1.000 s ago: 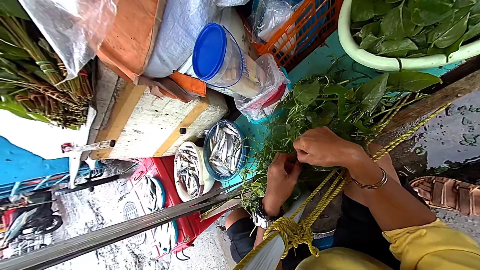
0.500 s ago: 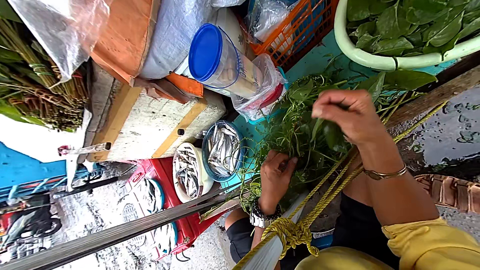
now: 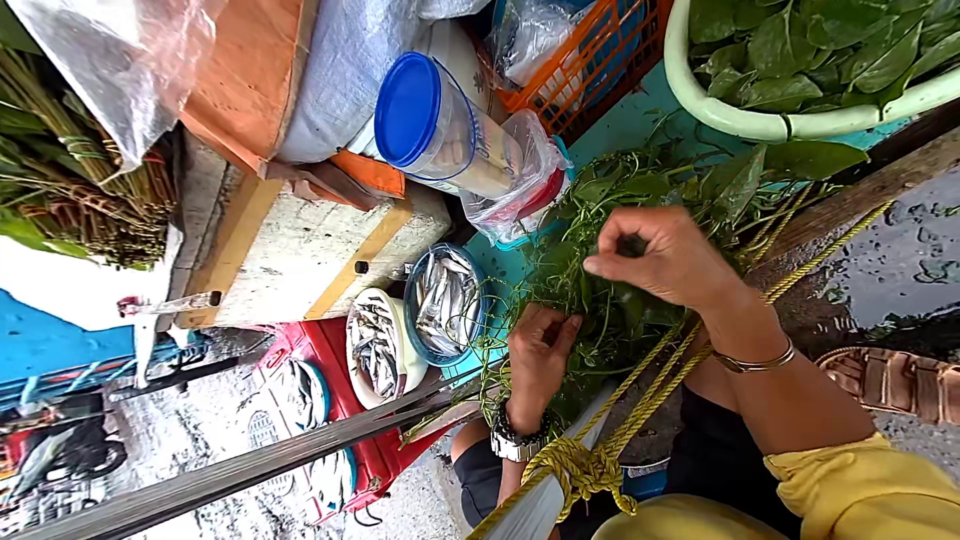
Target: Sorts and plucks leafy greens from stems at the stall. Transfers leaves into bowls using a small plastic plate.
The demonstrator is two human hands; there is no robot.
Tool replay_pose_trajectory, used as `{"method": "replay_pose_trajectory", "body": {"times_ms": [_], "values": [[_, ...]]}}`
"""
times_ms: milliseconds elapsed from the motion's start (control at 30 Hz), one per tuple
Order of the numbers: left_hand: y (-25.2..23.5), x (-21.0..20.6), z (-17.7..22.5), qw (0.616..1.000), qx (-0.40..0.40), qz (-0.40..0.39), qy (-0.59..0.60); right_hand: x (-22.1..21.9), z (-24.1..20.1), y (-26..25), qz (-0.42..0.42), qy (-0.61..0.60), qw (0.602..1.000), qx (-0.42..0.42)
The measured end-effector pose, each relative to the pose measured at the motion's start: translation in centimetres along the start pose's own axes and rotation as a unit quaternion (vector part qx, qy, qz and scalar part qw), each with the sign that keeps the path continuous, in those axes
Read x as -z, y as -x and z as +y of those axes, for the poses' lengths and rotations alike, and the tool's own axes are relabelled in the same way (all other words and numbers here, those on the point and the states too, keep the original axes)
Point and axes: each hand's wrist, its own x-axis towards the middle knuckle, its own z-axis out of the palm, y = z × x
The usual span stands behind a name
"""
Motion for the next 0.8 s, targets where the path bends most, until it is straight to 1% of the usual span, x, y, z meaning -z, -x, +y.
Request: {"method": "replay_pose_trajectory", "body": {"times_ms": [67,133,300,400,500,567,600,667,733,800], "values": [[0.1,-0.4,0.1,1.000,-0.012,0.007,-0.002,-0.8,0.1,-0.5,-0.029,0.138,0.987,-0.073],[0.1,-0.7,0.2,1.000,-0.016,0.009,0.000,-1.2,0.4,-0.8,-0.053,0.205,0.970,-0.121],[0.2,-1.0,0.5,0.999,-0.028,0.006,0.014,-1.4,0.2,-1.9,-0.095,0.239,0.953,-0.163],[0.3,-1.0,0.5,0.999,-0.034,0.006,0.022,-1.3,0.1,-2.3,-0.101,0.249,0.946,-0.182],[0.4,-0.9,0.5,0.999,-0.034,0.009,0.028,-1.2,0.3,-2.3,-0.106,0.252,0.944,-0.183],[0.4,-0.9,0.5,0.999,-0.033,0.007,0.031,-1.1,0.5,-2.3,-0.102,0.222,0.954,-0.175],[0.3,-0.9,0.4,0.999,-0.033,0.005,0.032,-0.9,0.8,-2.4,-0.093,0.185,0.965,-0.162],[0.3,-0.9,0.3,0.999,-0.038,0.004,0.032,-0.4,2.1,-2.9,-0.067,0.066,0.985,-0.143],[0.2,-0.9,0.2,0.998,-0.043,0.005,0.034,0.0,2.3,-3.2,-0.034,-0.061,0.987,-0.143],[0.1,-0.9,0.1,0.998,-0.046,0.008,0.033,0.1,1.9,-2.4,-0.004,-0.132,0.981,-0.142]]}}
